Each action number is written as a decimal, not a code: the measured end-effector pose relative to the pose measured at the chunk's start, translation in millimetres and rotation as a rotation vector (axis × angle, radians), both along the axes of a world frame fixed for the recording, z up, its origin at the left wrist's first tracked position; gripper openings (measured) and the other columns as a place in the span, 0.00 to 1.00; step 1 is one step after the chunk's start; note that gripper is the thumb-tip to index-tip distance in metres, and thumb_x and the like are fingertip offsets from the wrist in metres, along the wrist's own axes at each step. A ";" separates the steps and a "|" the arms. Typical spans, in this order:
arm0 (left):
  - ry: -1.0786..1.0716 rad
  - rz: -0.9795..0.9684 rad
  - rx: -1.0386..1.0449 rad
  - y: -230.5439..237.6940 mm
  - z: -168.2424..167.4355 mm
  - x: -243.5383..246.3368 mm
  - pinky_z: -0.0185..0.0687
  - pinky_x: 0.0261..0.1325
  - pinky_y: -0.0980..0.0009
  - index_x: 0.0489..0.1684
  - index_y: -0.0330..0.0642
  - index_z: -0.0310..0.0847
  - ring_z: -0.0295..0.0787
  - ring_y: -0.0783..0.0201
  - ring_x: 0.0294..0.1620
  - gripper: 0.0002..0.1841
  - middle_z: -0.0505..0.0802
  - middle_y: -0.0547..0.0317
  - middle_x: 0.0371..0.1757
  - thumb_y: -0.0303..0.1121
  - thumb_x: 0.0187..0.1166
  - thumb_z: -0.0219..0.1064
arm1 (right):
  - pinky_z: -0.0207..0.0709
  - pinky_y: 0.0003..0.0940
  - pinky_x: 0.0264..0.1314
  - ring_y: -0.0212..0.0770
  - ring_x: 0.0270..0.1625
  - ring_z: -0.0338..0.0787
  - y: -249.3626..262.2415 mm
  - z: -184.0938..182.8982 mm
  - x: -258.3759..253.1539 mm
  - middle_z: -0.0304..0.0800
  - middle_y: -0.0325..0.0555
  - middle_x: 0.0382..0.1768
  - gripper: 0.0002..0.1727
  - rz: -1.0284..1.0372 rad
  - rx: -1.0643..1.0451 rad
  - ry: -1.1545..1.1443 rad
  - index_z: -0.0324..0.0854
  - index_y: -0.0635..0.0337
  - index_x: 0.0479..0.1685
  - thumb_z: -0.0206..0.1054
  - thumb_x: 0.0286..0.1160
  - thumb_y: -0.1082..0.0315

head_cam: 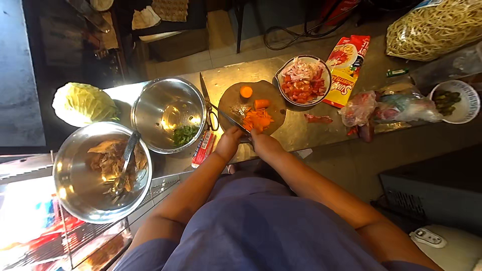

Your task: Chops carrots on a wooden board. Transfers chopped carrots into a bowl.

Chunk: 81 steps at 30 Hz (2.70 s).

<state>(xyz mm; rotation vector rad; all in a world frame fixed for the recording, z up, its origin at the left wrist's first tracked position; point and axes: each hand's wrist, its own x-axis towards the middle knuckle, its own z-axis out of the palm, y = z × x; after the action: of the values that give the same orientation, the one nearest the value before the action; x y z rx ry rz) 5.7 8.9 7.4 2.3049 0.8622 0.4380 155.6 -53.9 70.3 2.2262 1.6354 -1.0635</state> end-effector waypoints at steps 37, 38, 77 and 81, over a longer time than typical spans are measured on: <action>0.069 -0.125 0.037 33.2 98.5 47.8 0.84 0.68 0.51 0.53 0.35 0.89 0.90 0.46 0.59 0.09 0.91 0.41 0.53 0.28 0.81 0.70 | 0.84 0.60 0.61 0.63 0.59 0.93 -25.3 -19.7 14.4 0.90 0.64 0.50 0.24 -0.045 0.026 0.163 0.69 0.62 0.73 0.43 0.98 0.53; 0.080 -0.098 0.052 31.6 98.8 40.9 0.84 0.67 0.50 0.53 0.35 0.90 0.90 0.45 0.59 0.09 0.91 0.41 0.53 0.28 0.81 0.70 | 0.84 0.60 0.61 0.64 0.59 0.93 -24.1 -19.5 18.4 0.90 0.65 0.50 0.24 -0.058 0.025 0.160 0.69 0.63 0.74 0.43 0.98 0.53; -0.012 -0.031 0.100 -12.2 -6.4 -10.0 0.83 0.72 0.57 0.47 0.35 0.92 0.91 0.49 0.62 0.06 0.94 0.46 0.52 0.25 0.80 0.70 | 0.85 0.61 0.55 0.63 0.59 0.93 4.3 33.2 16.3 0.91 0.61 0.52 0.19 0.118 -0.083 -0.079 0.71 0.56 0.75 0.49 0.96 0.58; -0.031 -0.034 0.109 -10.1 -9.4 -8.6 0.83 0.73 0.58 0.45 0.35 0.93 0.91 0.50 0.62 0.06 0.94 0.47 0.51 0.24 0.79 0.70 | 0.85 0.61 0.56 0.63 0.59 0.93 -3.1 20.6 16.3 0.91 0.60 0.52 0.17 0.083 -0.076 -0.062 0.70 0.56 0.73 0.48 0.97 0.60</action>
<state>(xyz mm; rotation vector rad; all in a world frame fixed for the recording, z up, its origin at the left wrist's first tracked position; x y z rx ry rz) -3.0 -1.2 -2.0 2.4020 0.8008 0.5163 171.9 -57.0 90.9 2.1025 1.6191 -1.0079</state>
